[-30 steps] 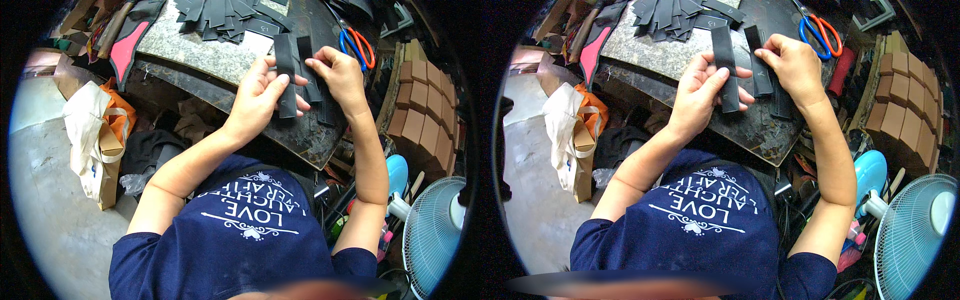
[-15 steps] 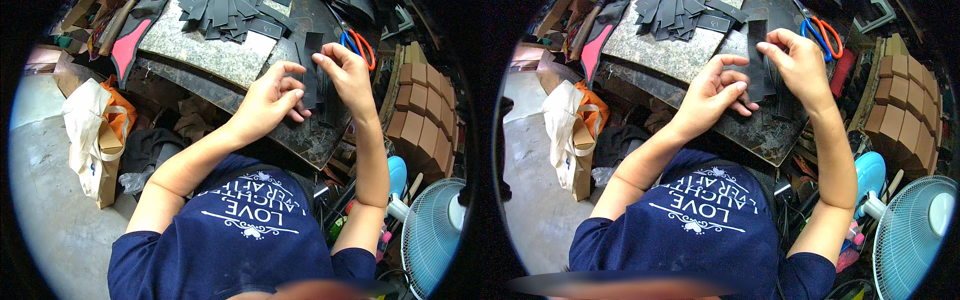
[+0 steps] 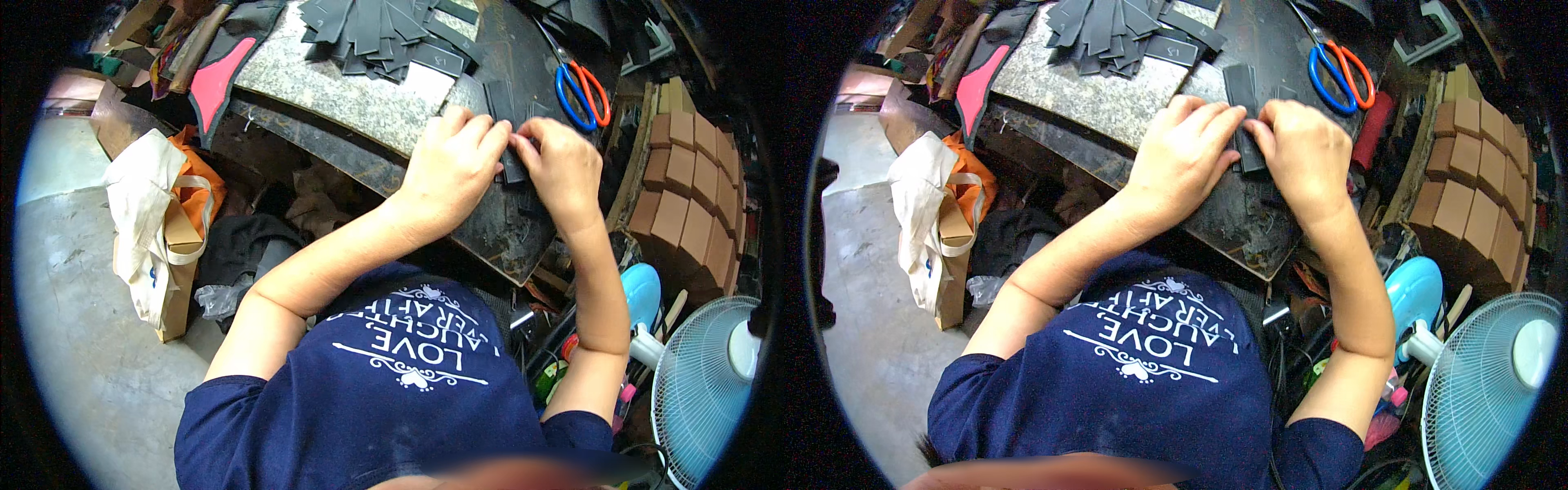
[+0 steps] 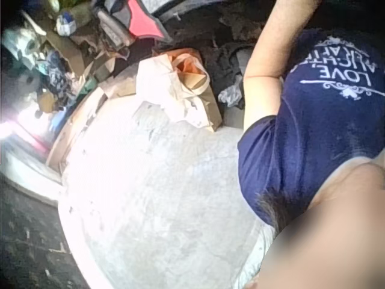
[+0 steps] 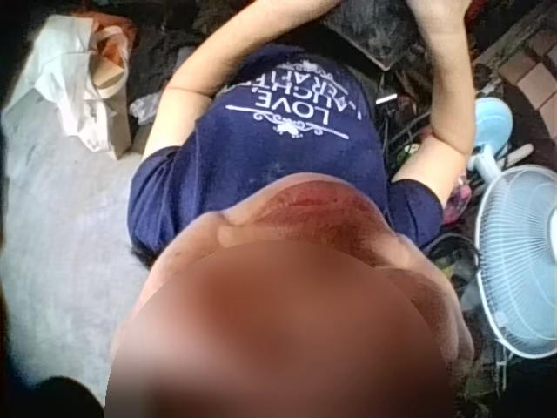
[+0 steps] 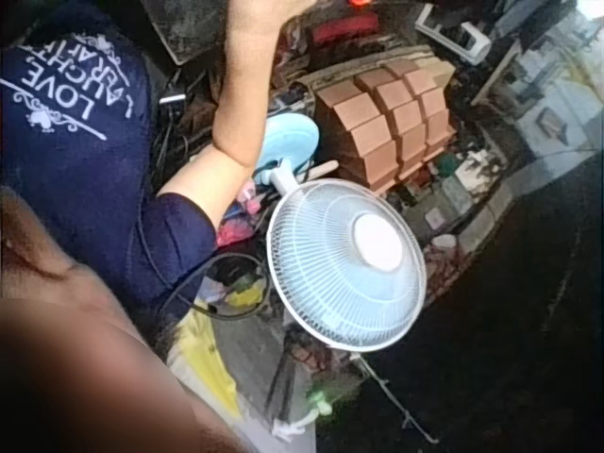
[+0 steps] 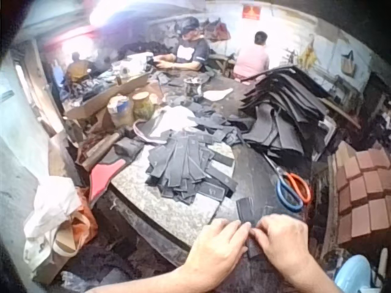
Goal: The person repeatedly picks up small black rectangular pieces from a workbench, separates them, and places them into neat stacks. The person handles the pieces one at a time, occasionally adjusting the alignment of the stacks.
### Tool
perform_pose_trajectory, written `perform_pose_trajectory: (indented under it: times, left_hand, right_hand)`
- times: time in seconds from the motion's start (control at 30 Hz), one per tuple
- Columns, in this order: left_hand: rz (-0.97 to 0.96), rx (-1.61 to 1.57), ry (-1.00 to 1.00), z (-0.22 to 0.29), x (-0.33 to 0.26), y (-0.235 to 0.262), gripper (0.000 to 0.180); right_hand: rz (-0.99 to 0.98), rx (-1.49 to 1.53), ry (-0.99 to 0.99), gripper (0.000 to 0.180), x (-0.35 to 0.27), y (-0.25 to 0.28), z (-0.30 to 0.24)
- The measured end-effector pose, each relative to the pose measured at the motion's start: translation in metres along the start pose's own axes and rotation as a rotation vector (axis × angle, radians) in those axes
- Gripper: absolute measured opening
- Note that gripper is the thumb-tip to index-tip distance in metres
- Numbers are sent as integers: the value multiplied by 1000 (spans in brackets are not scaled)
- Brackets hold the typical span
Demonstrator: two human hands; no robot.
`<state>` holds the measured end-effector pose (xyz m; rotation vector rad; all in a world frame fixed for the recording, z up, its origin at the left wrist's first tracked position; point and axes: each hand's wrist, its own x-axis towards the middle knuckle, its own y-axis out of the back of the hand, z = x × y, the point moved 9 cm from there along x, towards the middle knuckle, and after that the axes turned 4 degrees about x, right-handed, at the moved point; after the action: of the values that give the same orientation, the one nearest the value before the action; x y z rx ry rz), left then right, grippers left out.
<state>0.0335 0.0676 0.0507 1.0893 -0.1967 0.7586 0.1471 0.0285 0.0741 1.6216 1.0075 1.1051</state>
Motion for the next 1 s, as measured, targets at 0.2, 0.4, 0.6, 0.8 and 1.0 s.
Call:
perform_pose_trajectory:
  times: [0.2,0.4,0.6,0.8,1.0]
  left_hand:
    - [18,26,-20,0,-2,0,44]
    - [-6,86,-7,1,-2,-1,51]
    - [-139,48,-4,5,-1,1,69]
    - [-170,56,-2,6,0,3,71]
    - [-120,1,0,5,-2,4,61]
  right_hand:
    - [-105,60,-16,16,-3,-1,-11]
    - [-44,135,140,12,44,14,-29]
    - [124,300,281,13,98,8,-65]
    - [129,124,295,58,136,-31,-105]
    - [110,82,324,37,128,-29,-103]
